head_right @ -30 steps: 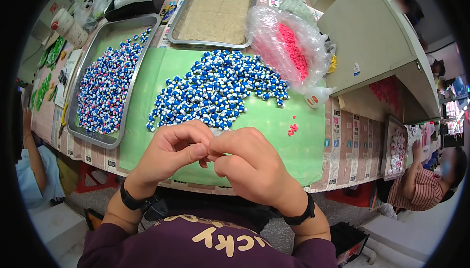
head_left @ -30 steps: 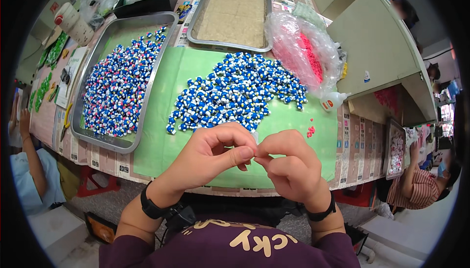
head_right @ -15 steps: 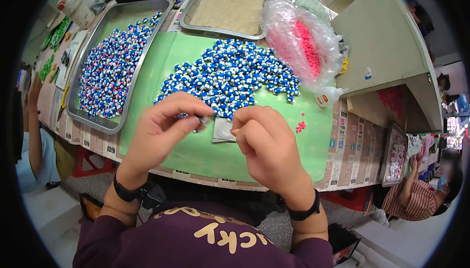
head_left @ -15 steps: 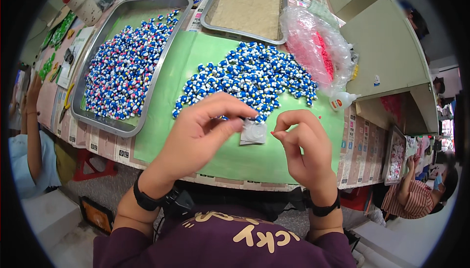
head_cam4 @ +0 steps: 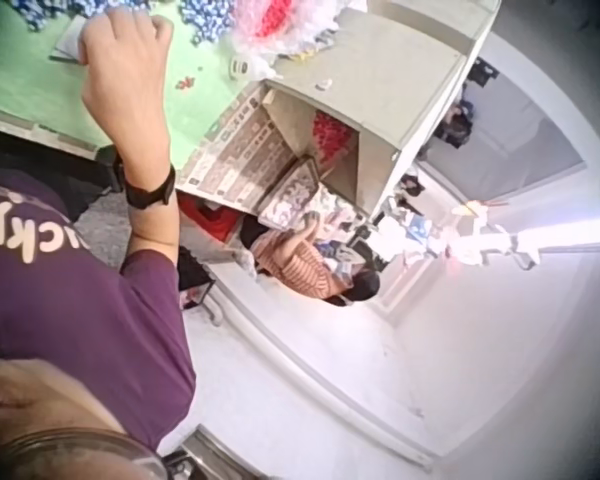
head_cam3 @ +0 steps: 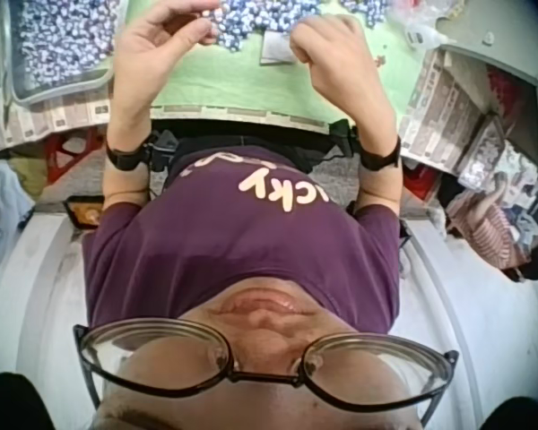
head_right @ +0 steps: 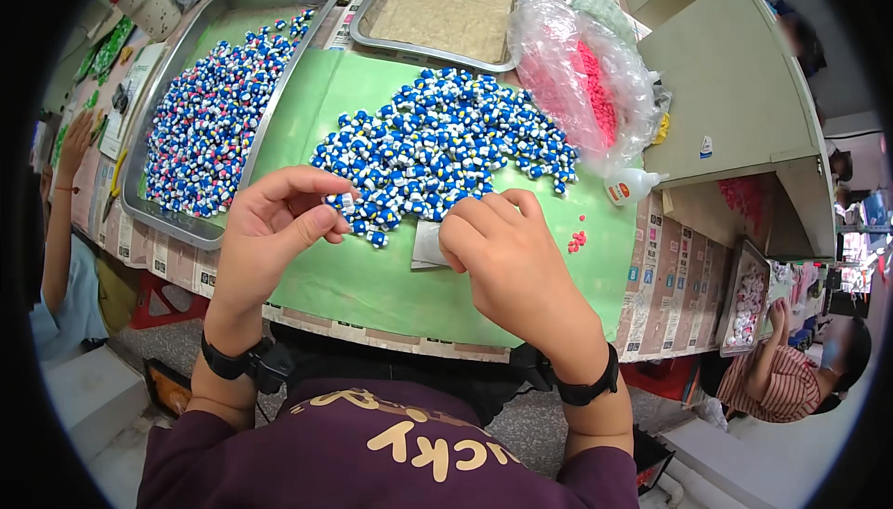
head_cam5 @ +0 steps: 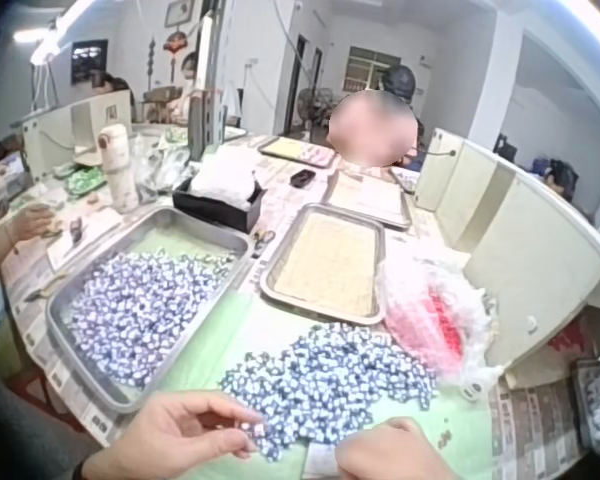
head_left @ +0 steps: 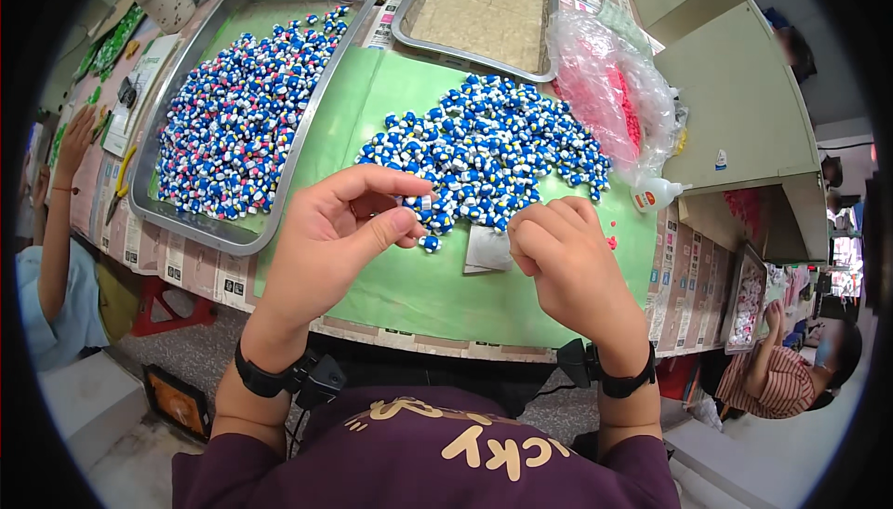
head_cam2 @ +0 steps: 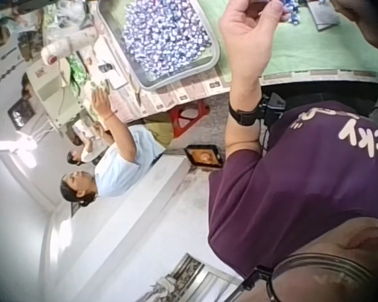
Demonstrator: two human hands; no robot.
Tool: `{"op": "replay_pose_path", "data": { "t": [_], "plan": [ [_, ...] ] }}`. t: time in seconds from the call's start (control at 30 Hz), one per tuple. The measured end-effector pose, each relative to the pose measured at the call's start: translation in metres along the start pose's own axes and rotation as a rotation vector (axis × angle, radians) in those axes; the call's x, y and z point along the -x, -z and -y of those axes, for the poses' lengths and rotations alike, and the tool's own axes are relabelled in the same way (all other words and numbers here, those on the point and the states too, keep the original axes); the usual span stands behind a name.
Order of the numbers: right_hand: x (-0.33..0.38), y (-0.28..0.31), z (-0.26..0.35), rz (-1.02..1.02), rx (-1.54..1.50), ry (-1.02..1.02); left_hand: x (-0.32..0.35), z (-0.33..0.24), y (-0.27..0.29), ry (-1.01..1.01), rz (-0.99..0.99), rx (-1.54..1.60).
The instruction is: The person sits at a table and repeatedly picks up small blue and white capsule-shaped candies and pink beads. They insert the pink beads into the open ends of the capsules by hand. The assembled candies are placed into a metal tray on the left side of the workspace.
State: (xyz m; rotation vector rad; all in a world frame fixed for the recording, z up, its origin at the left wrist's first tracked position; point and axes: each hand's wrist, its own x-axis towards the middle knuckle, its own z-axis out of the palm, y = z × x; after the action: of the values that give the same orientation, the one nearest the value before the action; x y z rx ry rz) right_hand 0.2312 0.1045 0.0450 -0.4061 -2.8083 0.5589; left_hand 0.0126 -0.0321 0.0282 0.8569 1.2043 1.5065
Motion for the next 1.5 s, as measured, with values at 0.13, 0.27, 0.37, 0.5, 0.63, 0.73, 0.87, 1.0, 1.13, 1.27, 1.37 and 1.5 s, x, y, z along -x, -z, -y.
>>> {"op": "replay_pose_path", "data": {
  "t": [0.13, 0.27, 0.37, 0.5, 0.63, 0.73, 0.87, 1.0, 1.13, 1.27, 1.37, 1.5],
  "plan": [
    [0.001, 0.008, 0.0, -0.066, -0.131, -0.042, -0.003, 0.0, -0.007, -0.045, -0.007, 0.066],
    [0.003, 0.013, 0.009, -0.238, -0.488, -0.153, -0.007, 0.003, -0.021, 0.02, 0.004, 0.115],
    [-0.002, 0.011, 0.024, -0.383, -0.69, -0.156, -0.012, 0.005, -0.04, 0.017, 0.023, 0.235],
    [-0.008, 0.008, 0.034, -0.516, -0.825, -0.127, -0.015, 0.0, -0.056, 0.002, 0.017, 0.346],
    [-0.011, 0.001, 0.035, -0.603, -0.842, -0.122, -0.015, 0.002, -0.059, -0.049, 0.05, 0.355],
    [-0.011, -0.001, 0.035, -0.626, -0.798, -0.127, -0.013, 0.002, -0.06, -0.087, 0.042, 0.314],
    [-0.01, -0.003, 0.037, -0.593, -0.59, -0.159, -0.011, 0.005, -0.06, -0.208, 0.039, 0.196],
    [-0.01, -0.009, 0.039, -0.647, -0.544, -0.158, -0.008, 0.005, -0.065, -0.368, -0.033, -0.061],
    [-0.008, -0.006, 0.037, -0.645, -0.749, -0.229, -0.009, -0.002, -0.062, -0.477, -0.012, -0.148],
    [0.005, 0.006, 0.023, -0.464, -0.938, -0.265, -0.01, 0.0, -0.053, -0.548, 0.072, -0.268],
    [0.027, 0.029, -0.004, -0.509, -0.749, -0.29, -0.006, -0.003, -0.033, -0.59, -0.051, -0.276],
    [0.066, 0.043, -0.063, -0.604, -0.376, -0.544, 0.008, -0.019, 0.044, -0.659, -0.409, -0.46]
  ]
}}
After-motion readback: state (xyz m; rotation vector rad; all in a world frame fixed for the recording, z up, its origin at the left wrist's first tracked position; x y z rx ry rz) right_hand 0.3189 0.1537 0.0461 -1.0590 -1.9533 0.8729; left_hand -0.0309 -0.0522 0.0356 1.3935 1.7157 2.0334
